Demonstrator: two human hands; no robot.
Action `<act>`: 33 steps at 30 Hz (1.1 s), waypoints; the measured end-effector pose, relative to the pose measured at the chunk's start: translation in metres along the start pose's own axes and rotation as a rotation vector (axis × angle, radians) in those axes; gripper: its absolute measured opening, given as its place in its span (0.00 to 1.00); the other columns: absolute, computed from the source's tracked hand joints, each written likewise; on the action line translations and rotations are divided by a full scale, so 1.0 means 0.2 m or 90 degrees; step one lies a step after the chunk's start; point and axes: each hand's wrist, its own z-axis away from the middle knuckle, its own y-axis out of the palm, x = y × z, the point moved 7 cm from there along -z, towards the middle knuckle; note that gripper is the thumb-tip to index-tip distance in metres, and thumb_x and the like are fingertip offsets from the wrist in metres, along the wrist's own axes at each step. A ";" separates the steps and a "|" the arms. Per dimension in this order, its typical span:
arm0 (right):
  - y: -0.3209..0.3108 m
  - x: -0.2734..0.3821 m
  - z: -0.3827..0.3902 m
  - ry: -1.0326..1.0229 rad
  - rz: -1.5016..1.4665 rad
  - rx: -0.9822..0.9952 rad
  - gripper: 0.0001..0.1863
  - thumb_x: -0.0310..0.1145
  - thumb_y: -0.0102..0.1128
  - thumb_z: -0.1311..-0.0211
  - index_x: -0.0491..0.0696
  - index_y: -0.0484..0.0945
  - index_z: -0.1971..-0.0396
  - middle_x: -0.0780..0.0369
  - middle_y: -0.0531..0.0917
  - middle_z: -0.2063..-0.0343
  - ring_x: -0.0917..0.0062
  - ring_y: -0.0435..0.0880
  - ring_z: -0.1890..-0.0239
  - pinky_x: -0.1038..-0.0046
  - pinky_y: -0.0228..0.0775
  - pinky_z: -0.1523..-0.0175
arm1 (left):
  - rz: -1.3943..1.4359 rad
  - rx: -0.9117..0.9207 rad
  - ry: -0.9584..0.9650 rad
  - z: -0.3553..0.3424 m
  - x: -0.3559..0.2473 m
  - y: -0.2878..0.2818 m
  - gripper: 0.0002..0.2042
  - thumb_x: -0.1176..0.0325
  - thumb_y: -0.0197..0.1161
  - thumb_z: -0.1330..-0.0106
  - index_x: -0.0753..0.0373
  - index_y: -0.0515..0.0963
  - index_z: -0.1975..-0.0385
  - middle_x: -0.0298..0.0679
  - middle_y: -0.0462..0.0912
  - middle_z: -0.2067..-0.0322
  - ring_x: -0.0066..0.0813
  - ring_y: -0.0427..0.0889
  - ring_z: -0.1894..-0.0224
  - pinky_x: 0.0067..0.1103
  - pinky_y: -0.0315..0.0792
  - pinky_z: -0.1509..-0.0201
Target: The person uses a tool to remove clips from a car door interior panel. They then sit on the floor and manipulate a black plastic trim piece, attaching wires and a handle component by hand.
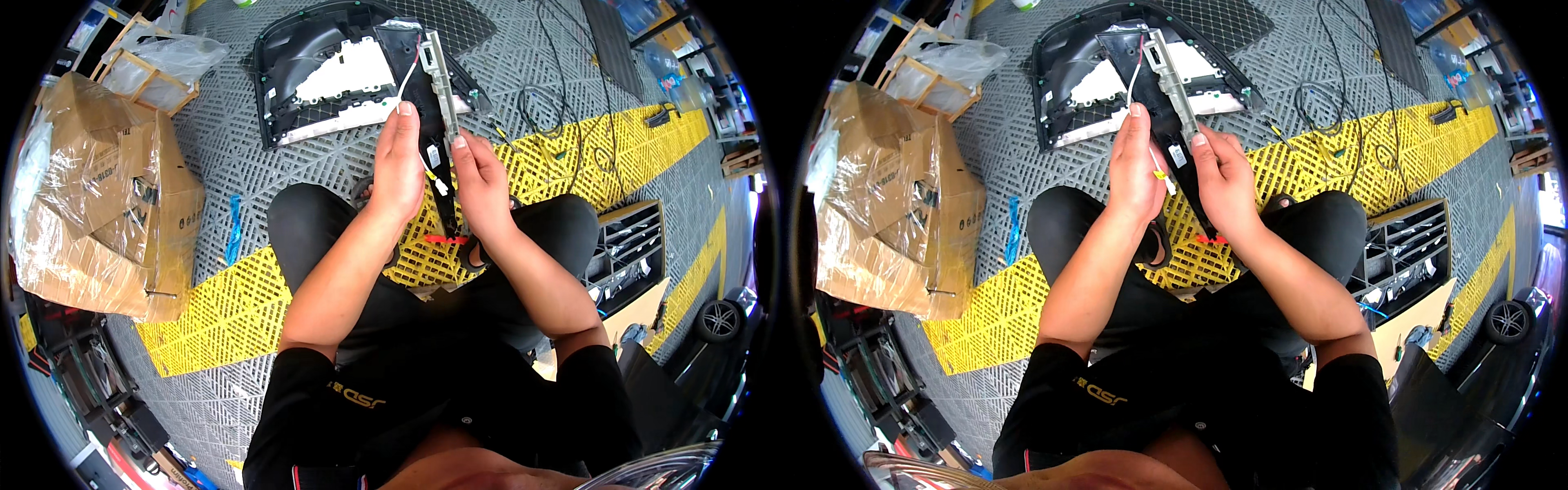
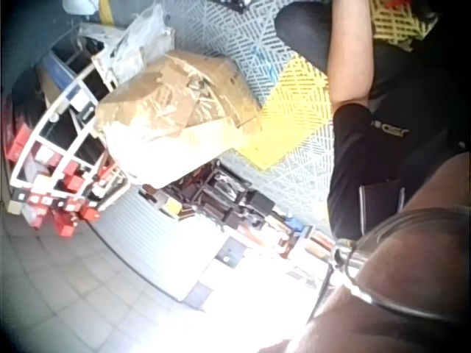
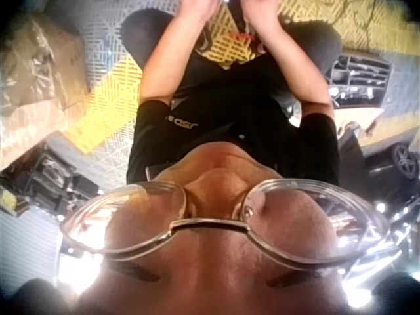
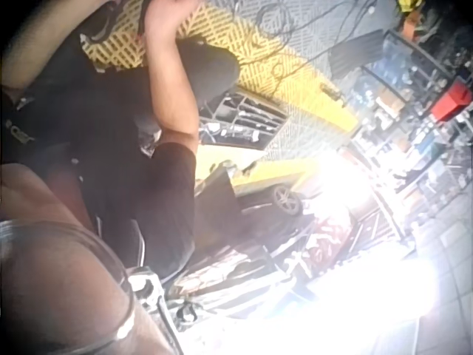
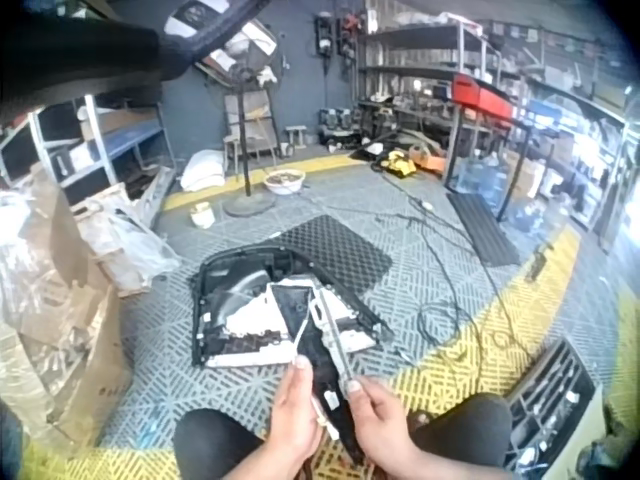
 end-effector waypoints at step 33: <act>-0.09 -0.14 0.02 0.153 0.025 0.362 0.17 0.40 0.66 0.29 0.41 0.84 0.52 0.64 0.87 0.62 0.84 0.82 0.57 0.78 0.74 0.49 | 0.142 -0.180 -0.001 -0.14 -0.27 -0.46 0.12 0.69 0.59 0.28 0.71 0.79 0.53 0.45 0.87 0.57 0.38 0.85 0.53 0.33 0.79 0.44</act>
